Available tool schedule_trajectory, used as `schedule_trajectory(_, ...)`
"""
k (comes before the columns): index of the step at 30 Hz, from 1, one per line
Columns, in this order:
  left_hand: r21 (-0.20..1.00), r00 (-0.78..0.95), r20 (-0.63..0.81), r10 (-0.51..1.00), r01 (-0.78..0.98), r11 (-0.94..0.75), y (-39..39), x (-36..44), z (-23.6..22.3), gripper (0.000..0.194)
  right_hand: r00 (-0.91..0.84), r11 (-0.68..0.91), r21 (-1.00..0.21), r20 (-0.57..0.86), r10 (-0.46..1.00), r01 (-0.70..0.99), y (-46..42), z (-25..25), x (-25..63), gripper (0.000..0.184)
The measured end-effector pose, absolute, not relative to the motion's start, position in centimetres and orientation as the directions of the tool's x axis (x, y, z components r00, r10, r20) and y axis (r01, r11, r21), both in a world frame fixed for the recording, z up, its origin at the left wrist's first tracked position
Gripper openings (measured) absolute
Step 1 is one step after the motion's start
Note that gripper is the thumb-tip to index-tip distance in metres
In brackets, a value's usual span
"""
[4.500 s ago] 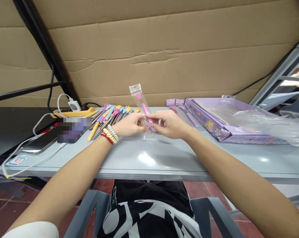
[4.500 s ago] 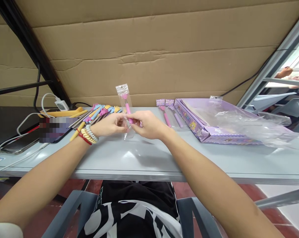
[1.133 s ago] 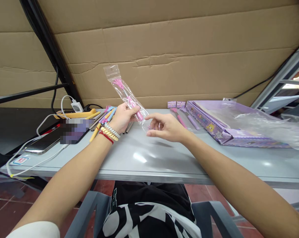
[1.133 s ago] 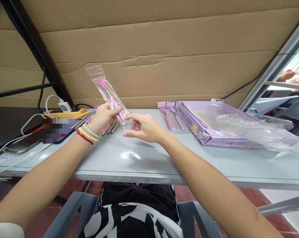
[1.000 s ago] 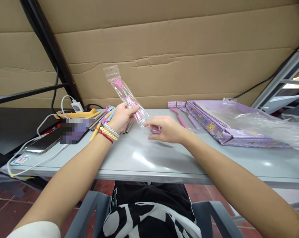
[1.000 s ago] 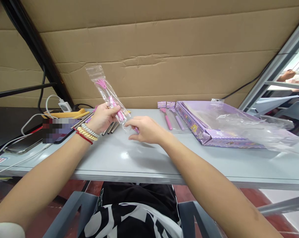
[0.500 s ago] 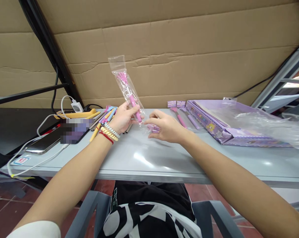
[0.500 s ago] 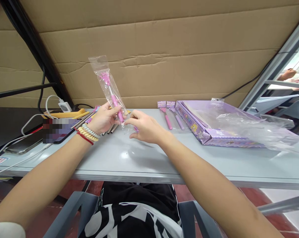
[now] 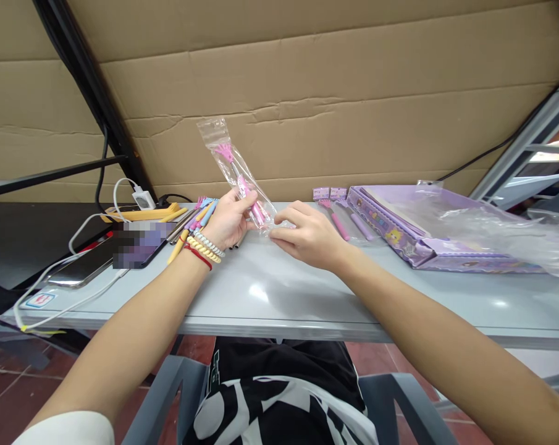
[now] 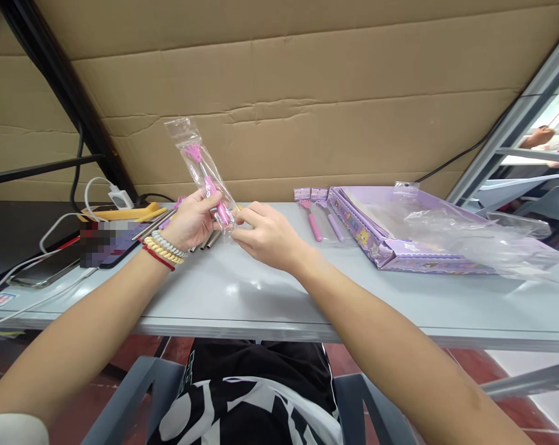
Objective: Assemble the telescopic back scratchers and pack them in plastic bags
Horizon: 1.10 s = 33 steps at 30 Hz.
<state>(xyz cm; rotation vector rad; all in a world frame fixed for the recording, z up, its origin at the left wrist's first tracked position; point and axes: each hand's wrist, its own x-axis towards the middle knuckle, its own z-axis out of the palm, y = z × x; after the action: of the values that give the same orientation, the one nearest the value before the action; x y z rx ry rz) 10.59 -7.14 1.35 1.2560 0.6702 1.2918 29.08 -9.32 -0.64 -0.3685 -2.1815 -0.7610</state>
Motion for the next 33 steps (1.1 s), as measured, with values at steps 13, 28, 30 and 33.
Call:
schedule_trajectory(13,0.951,0.341,0.309,0.888,-0.117,-0.286,-7.3,10.8,0.7,0.047,-0.604,0.894,-0.002,0.736,0.305,0.448,-9.2,-1.0,29.3,0.016)
schedule_trajectory(28,0.932,0.378,0.349,0.858,-0.047,-0.358,-7.2,10.9,0.4,0.048,-0.749,0.913,-0.022,0.565,0.347,0.406,-8.8,-1.6,29.9,0.013)
schedule_trajectory(30,0.926,0.361,0.369,0.856,-0.063,-0.373,-7.1,10.9,0.4,0.048,-0.753,0.911,-0.011,0.559,0.347,0.412,-8.9,-1.6,29.8,0.017)
schedule_trajectory(33,0.911,0.355,0.403,0.844,-0.070,-0.406,-7.0,10.9,0.3,0.044,-0.766,0.919,-0.012,0.547,0.337,0.395,-9.1,-1.5,29.7,0.020)
